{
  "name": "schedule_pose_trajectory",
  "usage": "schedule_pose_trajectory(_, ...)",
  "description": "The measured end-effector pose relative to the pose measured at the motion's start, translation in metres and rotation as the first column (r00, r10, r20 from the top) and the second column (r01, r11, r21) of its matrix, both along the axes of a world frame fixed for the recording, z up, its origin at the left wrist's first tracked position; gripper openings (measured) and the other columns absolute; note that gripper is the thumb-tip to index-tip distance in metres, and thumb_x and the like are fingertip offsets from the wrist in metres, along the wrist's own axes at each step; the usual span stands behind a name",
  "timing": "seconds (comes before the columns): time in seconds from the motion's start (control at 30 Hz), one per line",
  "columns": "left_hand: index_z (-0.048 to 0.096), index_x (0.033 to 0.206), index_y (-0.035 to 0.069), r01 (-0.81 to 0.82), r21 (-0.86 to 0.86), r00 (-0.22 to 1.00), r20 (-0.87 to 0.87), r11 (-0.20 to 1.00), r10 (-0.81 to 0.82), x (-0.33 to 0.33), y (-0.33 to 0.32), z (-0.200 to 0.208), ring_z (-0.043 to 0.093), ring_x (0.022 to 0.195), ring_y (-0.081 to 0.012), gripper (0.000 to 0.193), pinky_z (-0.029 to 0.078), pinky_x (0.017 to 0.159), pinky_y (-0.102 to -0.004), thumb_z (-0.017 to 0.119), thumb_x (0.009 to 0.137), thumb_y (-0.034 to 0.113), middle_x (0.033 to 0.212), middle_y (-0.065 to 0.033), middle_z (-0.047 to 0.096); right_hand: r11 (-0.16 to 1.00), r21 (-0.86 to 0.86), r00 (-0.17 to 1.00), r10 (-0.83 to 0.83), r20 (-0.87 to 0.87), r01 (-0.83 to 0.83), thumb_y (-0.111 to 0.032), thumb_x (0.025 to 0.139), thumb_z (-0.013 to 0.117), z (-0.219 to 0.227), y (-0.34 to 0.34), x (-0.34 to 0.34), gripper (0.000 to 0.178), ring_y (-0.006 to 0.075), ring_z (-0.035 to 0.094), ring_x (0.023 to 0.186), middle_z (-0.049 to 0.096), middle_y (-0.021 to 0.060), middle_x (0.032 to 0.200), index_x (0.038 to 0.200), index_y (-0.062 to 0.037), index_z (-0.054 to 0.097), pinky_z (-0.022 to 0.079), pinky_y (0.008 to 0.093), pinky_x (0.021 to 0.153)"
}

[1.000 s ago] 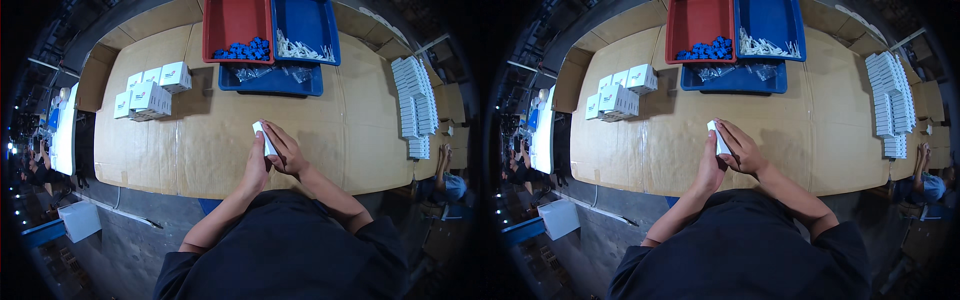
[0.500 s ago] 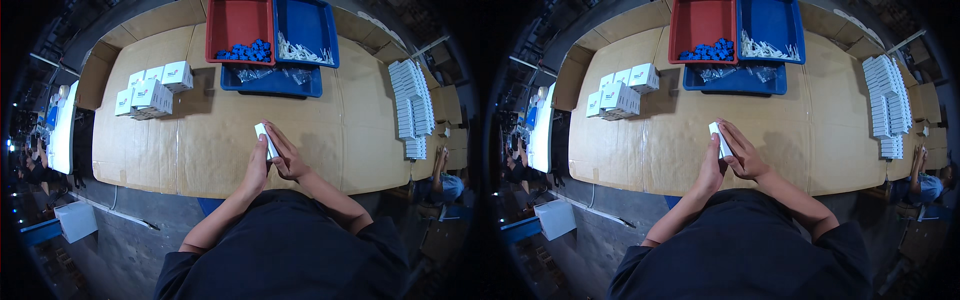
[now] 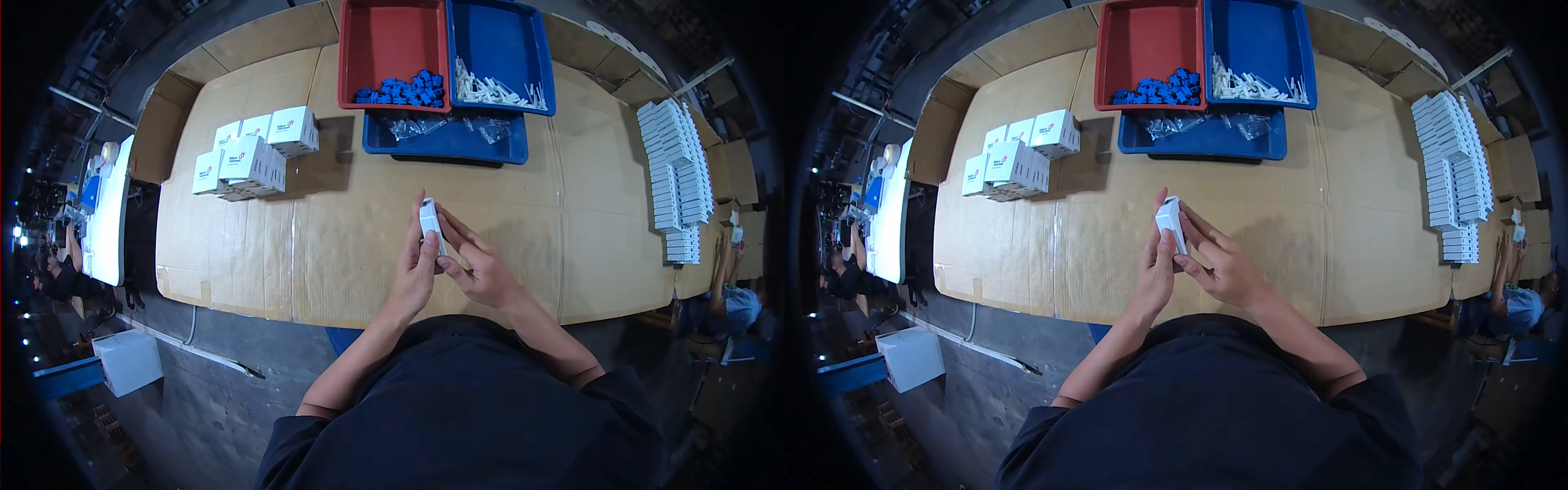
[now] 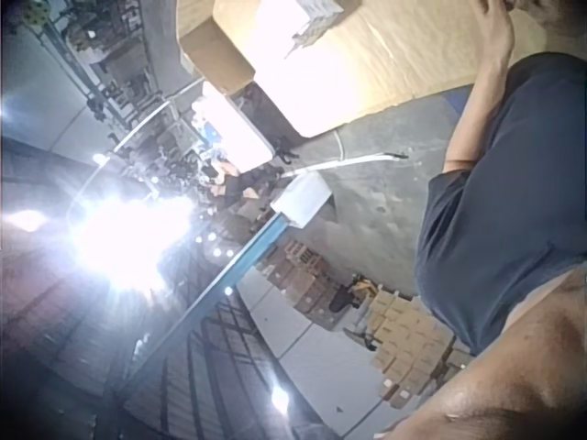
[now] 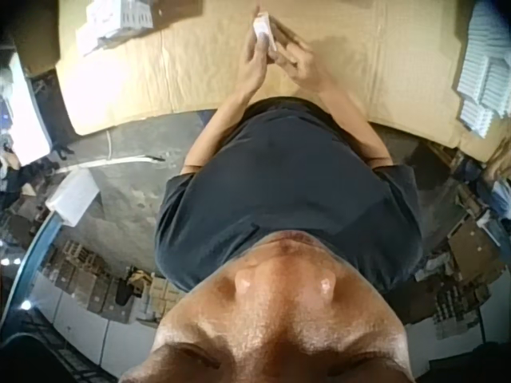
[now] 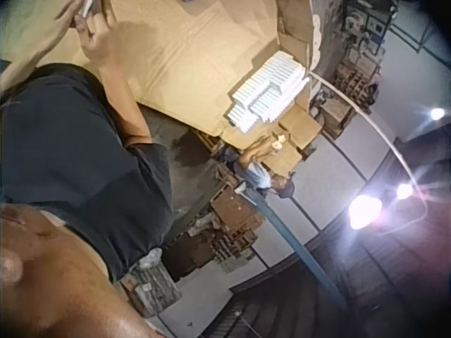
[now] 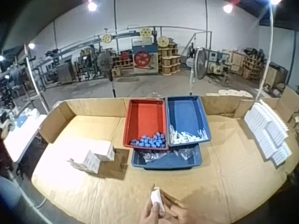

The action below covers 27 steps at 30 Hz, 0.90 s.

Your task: The person assembles small electronic components by placing blue and white connectors and circuit boards into plastic bags by hand, then putting the filled plastic bags into white cardboard boxes.

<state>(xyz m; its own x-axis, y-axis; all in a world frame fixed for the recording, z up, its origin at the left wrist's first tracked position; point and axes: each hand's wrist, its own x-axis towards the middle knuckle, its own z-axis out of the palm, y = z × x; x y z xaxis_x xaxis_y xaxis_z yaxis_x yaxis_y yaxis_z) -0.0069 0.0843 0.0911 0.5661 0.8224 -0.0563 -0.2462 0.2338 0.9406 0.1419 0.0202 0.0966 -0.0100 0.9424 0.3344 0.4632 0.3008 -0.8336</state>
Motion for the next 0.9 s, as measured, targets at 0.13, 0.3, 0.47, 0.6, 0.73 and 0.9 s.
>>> schedule_pose_trajectory(0.13,0.017,0.166,0.001,-0.041,0.138,0.999,0.008,0.99,0.04,0.0,-0.005,-0.005,0.026,0.156,-0.0244,0.066,0.028,0.123,-0.0373,0.043,0.114,0.031,0.173,-0.0136,0.02,0.999,0.043,0.996,0.018,0.093,-0.022,-0.022,0.105,0.061,-0.002,0.0,0.0,0.056,0.0406,0.057,0.135,0.044,0.0279,0.158,0.149,0.0103,0.048,0.052,0.0412,0.107)
schedule_pose_trajectory(0.3,0.018,0.166,0.001,-0.046,0.179,0.998,-0.04,0.983,0.054,-0.001,-0.009,0.0,0.028,0.155,-0.0268,0.066,0.028,0.123,-0.039,0.043,0.114,0.033,0.171,-0.0145,0.023,0.99,0.141,0.989,-0.018,0.147,-0.003,-0.016,0.106,0.054,-0.001,0.0,-0.003,0.051,0.042,0.06,0.132,0.046,0.0316,0.155,0.148,0.0129,0.047,0.053,0.0421,0.106)
schedule_pose_trajectory(0.47,0.02,0.165,0.0,-0.039,0.199,0.997,-0.059,0.979,0.051,-0.001,-0.009,-0.01,0.03,0.154,-0.0291,0.068,0.028,0.123,-0.0407,0.045,0.113,0.035,0.169,-0.0164,0.025,0.994,0.107,0.992,-0.026,0.124,0.012,-0.016,0.105,0.055,0.003,-0.002,-0.003,0.052,0.0423,0.061,0.131,0.047,0.031,0.155,0.149,0.0116,0.047,0.053,0.0418,0.105)
schedule_pose_trajectory(0.6,0.013,0.166,0.001,-0.042,0.187,0.999,-0.022,0.982,0.047,-0.004,-0.01,-0.001,0.029,0.154,-0.0318,0.075,0.027,0.124,-0.0429,0.049,0.11,0.036,0.169,-0.0184,0.024,0.995,0.103,1.0,0.006,-0.023,-0.003,-0.019,0.105,0.057,0.006,0.002,0.003,0.051,0.0389,0.058,0.136,0.047,0.0281,0.156,0.148,0.0085,0.05,0.051,0.0414,0.108)
schedule_pose_trajectory(0.73,0.002,0.167,0.002,-0.026,0.271,1.0,0.015,0.962,0.023,0.003,-0.005,0.002,0.026,0.156,-0.0348,0.092,0.024,0.126,-0.0474,0.061,0.102,0.03,0.17,-0.0212,0.018,0.99,-0.121,0.925,-0.116,-0.363,0.076,-0.027,0.106,0.06,0.015,0.003,0.006,0.053,0.0301,0.057,0.136,0.054,0.0206,0.151,0.147,0.0052,0.052,0.049,0.0392,0.108)
schedule_pose_trajectory(0.9,0.003,0.166,0.0,-0.013,0.36,0.995,-0.09,0.933,0.048,0.002,-0.006,-0.007,0.03,0.153,-0.0394,0.098,0.026,0.124,-0.0495,0.065,0.094,0.025,0.169,-0.0259,0.019,0.834,-0.549,0.644,-0.394,-0.656,-0.048,-0.035,0.103,0.068,0.021,0.006,-0.003,0.058,0.0202,0.062,0.119,0.06,0.0132,0.138,0.145,0.0015,0.051,0.052,0.0358,0.098)
